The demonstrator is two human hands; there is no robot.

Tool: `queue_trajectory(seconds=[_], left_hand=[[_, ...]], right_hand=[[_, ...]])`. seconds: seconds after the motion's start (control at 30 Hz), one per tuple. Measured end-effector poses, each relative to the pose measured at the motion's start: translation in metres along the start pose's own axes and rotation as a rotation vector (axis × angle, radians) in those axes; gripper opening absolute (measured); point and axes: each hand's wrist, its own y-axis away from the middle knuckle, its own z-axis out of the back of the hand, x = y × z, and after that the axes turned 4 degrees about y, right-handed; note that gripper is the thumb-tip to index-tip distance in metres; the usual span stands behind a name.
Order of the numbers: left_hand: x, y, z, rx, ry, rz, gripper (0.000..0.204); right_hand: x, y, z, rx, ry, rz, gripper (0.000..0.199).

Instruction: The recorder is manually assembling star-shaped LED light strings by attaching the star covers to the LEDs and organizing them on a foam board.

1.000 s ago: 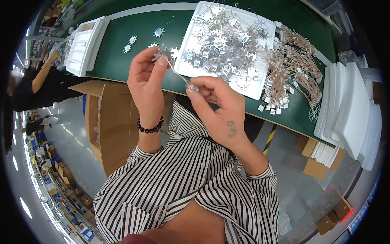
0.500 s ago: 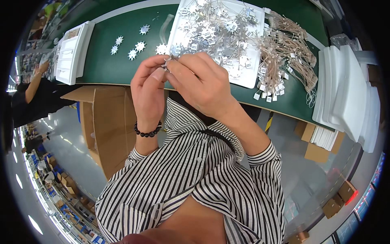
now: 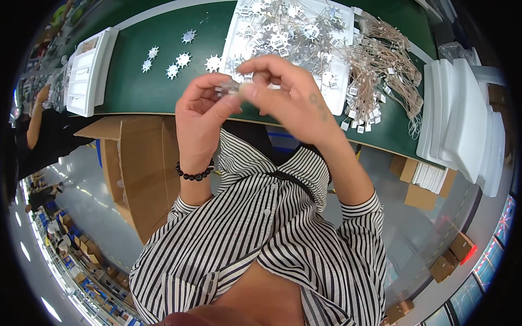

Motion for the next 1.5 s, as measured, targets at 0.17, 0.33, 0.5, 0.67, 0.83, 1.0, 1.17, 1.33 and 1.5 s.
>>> queue_trajectory(seconds=[0.17, 0.33, 0.5, 0.67, 0.83, 1.0, 1.17, 1.33, 1.5], left_hand=[[0.007, -0.004, 0.015, 0.132, -0.135, 0.043, 0.03], [0.005, -0.018, 0.015, 0.077, -0.198, 0.136, 0.029], [0.002, -0.067, 0.015, 0.009, -0.47, -0.087, 0.03], [-0.006, -0.105, 0.052, -0.122, -0.615, -0.175, 0.032], [0.001, -0.13, 0.086, -0.217, -1.176, -0.297, 0.042], [0.018, -0.157, 0.137, -0.07, -1.51, -0.354, 0.043], [0.011, -0.158, 0.104, -0.081, -1.384, -0.254, 0.034], [0.003, -0.142, 0.093, -0.256, -1.307, -0.243, 0.026], [0.003, -0.107, 0.044, -0.422, -0.937, -0.264, 0.024]], right_hand=[[-0.007, -0.014, 0.0, 0.068, -0.114, -0.043, 0.024], [-0.005, -0.035, 0.009, -0.128, -0.016, 0.004, 0.024], [0.001, -0.092, 0.016, -0.202, 0.127, -0.115, 0.023], [-0.023, -0.158, 0.035, -0.262, 0.178, -0.396, 0.025], [-0.012, -0.134, 0.078, -0.432, 0.103, -0.319, 0.027], [0.047, -0.017, 0.099, -0.577, 0.185, 0.025, 0.023], [-0.005, 0.099, 0.151, -0.928, 0.465, -0.103, 0.022], [-0.08, 0.113, 0.188, -0.755, 0.7, -0.052, 0.021], [-0.089, 0.111, 0.213, -0.5, 0.834, 0.07, 0.023]])
